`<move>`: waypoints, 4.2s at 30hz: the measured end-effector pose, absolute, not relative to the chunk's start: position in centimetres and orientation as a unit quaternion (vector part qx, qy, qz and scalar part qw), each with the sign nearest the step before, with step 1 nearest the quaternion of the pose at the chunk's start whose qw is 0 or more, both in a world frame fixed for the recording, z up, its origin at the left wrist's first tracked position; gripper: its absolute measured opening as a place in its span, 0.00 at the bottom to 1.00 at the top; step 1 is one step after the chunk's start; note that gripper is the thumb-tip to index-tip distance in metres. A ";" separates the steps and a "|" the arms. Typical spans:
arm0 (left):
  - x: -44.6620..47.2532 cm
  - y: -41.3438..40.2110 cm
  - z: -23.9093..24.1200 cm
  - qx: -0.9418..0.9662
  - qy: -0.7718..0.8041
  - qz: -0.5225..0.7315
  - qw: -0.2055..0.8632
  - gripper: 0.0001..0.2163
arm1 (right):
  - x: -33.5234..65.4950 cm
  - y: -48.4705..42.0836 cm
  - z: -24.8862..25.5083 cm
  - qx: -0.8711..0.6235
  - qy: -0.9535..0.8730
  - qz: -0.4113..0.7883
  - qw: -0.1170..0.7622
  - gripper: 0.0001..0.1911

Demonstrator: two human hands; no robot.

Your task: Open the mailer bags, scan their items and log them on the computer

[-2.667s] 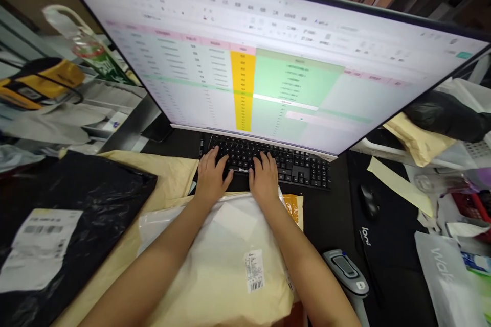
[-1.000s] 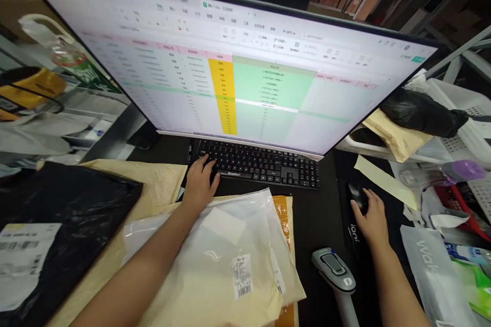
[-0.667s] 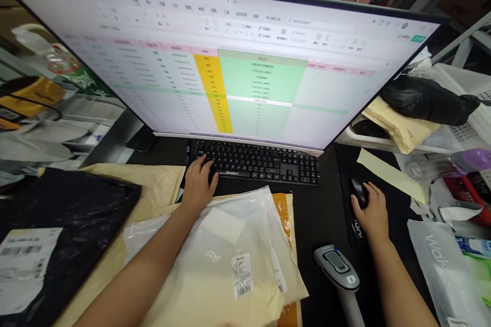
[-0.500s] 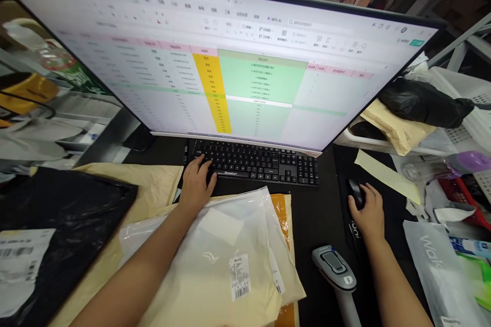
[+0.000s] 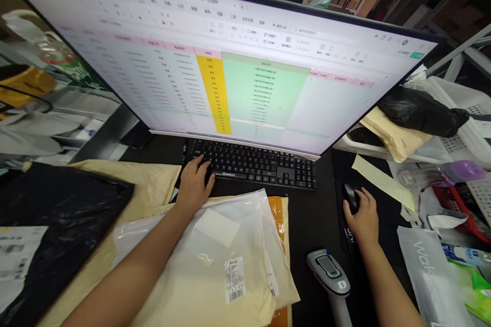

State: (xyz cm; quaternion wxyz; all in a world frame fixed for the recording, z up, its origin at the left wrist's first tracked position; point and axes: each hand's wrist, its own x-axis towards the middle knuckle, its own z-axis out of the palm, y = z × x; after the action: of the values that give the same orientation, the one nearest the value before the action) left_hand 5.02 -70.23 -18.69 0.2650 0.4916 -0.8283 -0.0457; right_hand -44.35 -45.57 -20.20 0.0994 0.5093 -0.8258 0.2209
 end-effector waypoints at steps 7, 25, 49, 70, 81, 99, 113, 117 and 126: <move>4.9 -70.2 -18.6 0.496 -0.826 -0.059 0.262 0.18 | -44.1 -45.7 -20.0 0.508 -0.832 0.198 0.099 0.31; 5.0 -70.3 -18.3 0.497 -0.823 -0.074 0.266 0.18 | -44.3 -45.7 -20.2 0.507 -0.833 0.199 0.094 0.32; 5.0 -70.4 -18.6 0.499 -0.820 -0.068 0.271 0.18 | -43.8 -45.6 -19.7 0.493 -0.831 0.243 0.083 0.29; 5.1 -70.3 -18.6 0.500 -0.818 -0.080 0.272 0.18 | -44.2 -45.5 -20.1 0.496 -0.832 0.231 0.085 0.29; 5.0 -70.4 -18.6 0.498 -0.819 -0.073 0.274 0.17 | -44.2 -45.5 -20.0 0.496 -0.834 0.226 0.087 0.30; 5.1 -70.4 -18.8 0.495 -0.825 -0.050 0.268 0.17 | -44.1 -45.3 -20.0 0.503 -0.828 0.225 0.101 0.27; 5.2 -70.4 -18.7 0.495 -0.823 -0.063 0.273 0.17 | -44.2 -45.2 -20.1 0.509 -0.825 0.218 0.112 0.28; 5.2 -70.5 -18.7 0.492 -0.825 -0.059 0.274 0.17 | -44.2 -45.2 -20.1 0.511 -0.827 0.205 0.115 0.29; 5.2 -70.4 -18.7 0.495 -0.822 -0.062 0.274 0.17 | -44.2 -45.3 -20.2 0.510 -0.828 0.202 0.117 0.32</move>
State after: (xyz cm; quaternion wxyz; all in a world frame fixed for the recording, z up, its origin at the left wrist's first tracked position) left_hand 5.15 -70.45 -18.72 0.2739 0.4949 -0.8223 -0.0617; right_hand -44.21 -45.28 -20.17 0.1165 0.5103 -0.8277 0.2021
